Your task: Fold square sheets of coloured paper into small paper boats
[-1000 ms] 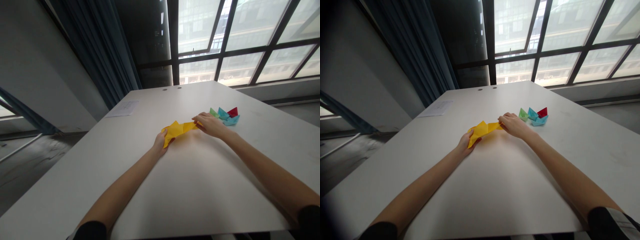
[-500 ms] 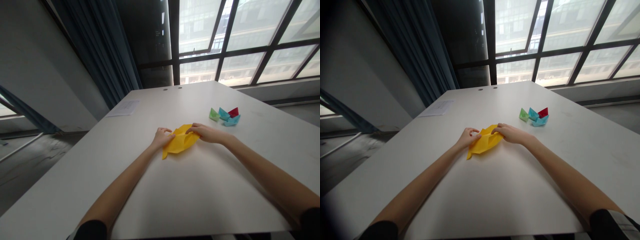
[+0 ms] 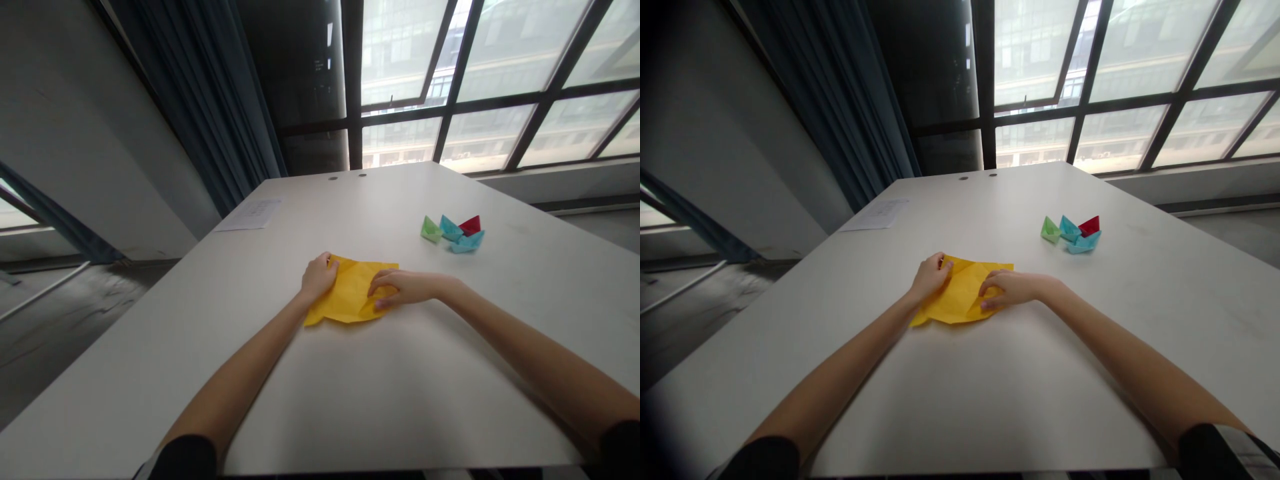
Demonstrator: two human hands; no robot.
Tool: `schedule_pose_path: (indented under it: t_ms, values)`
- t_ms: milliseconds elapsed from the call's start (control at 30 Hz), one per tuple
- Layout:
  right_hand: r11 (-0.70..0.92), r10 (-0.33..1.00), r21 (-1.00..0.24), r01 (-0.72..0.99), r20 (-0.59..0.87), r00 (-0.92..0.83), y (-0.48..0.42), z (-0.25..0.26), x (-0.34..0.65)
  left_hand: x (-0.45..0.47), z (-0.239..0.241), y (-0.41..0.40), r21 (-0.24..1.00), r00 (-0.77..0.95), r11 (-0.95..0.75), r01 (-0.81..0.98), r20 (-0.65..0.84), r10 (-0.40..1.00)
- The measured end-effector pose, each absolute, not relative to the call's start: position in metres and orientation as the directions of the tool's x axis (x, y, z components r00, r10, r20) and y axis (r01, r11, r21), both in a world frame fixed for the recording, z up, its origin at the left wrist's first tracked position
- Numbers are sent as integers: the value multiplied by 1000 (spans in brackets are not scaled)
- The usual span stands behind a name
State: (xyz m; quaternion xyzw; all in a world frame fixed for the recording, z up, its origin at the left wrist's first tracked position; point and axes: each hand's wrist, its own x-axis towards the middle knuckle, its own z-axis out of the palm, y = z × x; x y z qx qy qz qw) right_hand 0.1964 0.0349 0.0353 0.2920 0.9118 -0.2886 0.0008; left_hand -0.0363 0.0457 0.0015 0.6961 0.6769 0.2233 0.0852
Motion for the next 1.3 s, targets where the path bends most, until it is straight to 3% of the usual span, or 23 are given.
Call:
schedule_pose_path:
  t_ms: [100,200,333,433,667,767,900,1067,1133,1300]
  values:
    - [691,544,-470,549,-161,-823,35,35,193,-43,5,51,405,-119,49,913,150,982]
    - [720,543,-443,534,-120,-831,37,31,190,-49,6,51,312,-166,123,942,116,979]
    - [770,521,-409,490,-42,-853,39,30,187,-54,4,48,152,-166,145,978,136,977]
    - [777,533,-407,480,20,-846,36,38,188,-56,4,47,100,-152,137,986,167,974]
    - [688,644,-440,577,5,-765,29,42,184,-53,2,45,73,-99,88,993,170,980]
    - [716,622,-396,575,-14,-783,29,31,179,-51,0,43,50,-69,61,997,187,980]
    - [802,539,-339,492,58,-840,28,29,176,-51,-2,43,55,-78,69,996,203,976]
    - [828,529,-346,442,215,-821,24,53,185,-59,-6,50,123,-100,77,989,198,975]
    - [817,522,-386,429,179,-834,23,60,190,-63,-8,53,137,-113,88,987,188,976]
    - [699,542,-472,536,-139,-829,23,57,198,-71,-9,56,132,-150,127,983,186,971]
